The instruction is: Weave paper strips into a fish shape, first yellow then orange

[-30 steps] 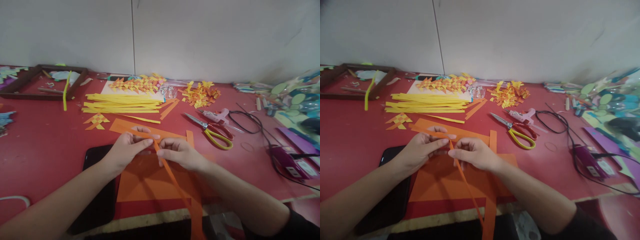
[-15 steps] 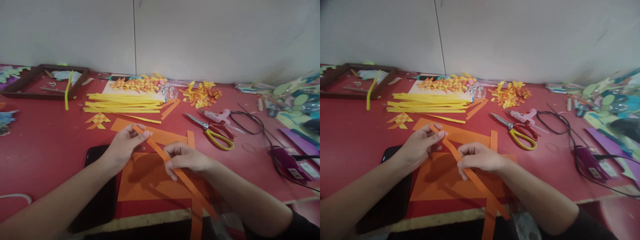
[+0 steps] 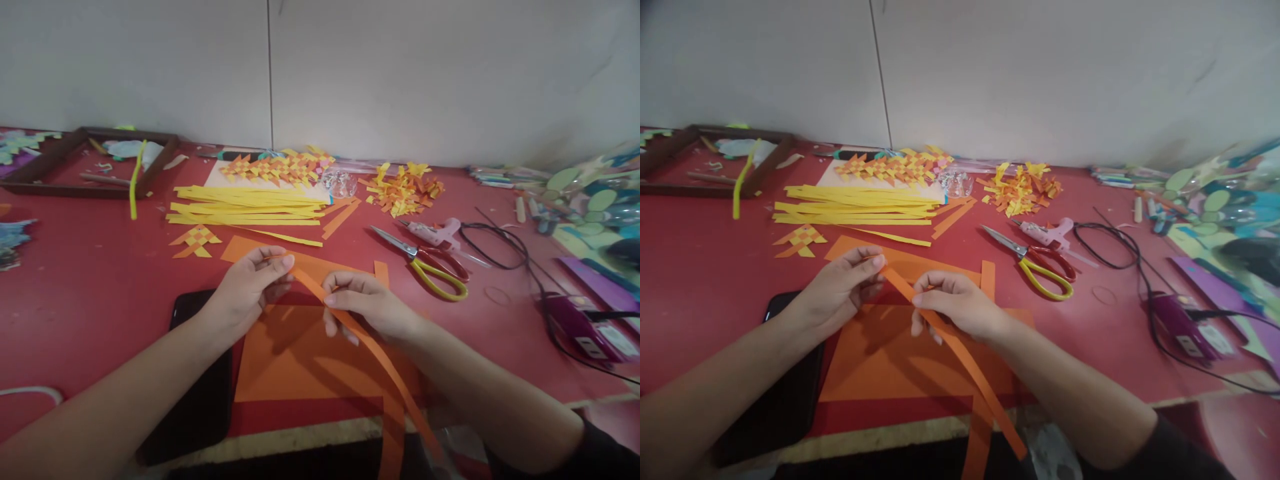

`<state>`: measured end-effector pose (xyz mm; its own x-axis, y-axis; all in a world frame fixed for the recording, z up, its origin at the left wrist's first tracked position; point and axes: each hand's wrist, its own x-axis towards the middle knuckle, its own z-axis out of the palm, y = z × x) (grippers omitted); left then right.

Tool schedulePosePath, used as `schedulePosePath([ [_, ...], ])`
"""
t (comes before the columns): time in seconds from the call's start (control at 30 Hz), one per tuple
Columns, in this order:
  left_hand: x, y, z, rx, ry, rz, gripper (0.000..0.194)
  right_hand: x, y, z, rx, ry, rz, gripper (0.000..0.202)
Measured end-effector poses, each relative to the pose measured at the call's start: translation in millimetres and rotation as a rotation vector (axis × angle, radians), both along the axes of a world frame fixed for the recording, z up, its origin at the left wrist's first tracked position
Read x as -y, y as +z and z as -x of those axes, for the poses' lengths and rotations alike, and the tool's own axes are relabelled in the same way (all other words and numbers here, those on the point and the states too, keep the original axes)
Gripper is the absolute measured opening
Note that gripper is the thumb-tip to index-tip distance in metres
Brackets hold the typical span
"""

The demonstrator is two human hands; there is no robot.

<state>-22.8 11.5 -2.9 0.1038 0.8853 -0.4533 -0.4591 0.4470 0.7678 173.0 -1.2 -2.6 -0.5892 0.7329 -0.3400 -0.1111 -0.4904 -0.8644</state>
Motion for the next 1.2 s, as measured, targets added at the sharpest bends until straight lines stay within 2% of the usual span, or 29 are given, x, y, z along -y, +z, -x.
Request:
schedulePosePath([
  [0.13, 1, -1.8, 1, -0.026, -0.027, -0.038, 0.032, 0, 3.5, 0, 0.066, -0.02, -0.027, 0.023],
  [0.27, 6, -4.4, 3, -0.033, -0.193, -0.103, 0.031, 0, 4.8, 1, 0.127, -0.011, -0.008, 0.033],
  [0.37, 9, -6.2, 4, -0.026, -0.299, -0.19, 0.029, 0, 3.5, 2, 0.083, 0.067, 0.004, 0.032],
  [0.47, 10, -6.9, 4, -0.05, -0.338, -0.251, 0.026, 0, 1.0, 2, 0.009, 0.138, -0.019, 0.027],
  [0.57, 10, -6.7, 4, -0.081, -0.365, -0.27, 0.026, -1, -2.2, 1, -0.038, 0.135, -0.015, 0.026],
  [0.67, 10, -6.2, 3, -0.103, -0.38, -0.273, 0.028, 0, -3.6, 1, 0.001, 0.086, -0.007, 0.027],
  [0.87, 11, -3.9, 0, -0.166, -0.315, -0.324, 0.033, 2, -4.1, 2, 0.024, -0.143, -0.107, 0.017],
  [1.2, 11, -3.1, 3, -0.212, -0.461, -0.287, 0.036, 4, -6.6, 5, 0.058, -0.236, -0.21, 0.018],
])
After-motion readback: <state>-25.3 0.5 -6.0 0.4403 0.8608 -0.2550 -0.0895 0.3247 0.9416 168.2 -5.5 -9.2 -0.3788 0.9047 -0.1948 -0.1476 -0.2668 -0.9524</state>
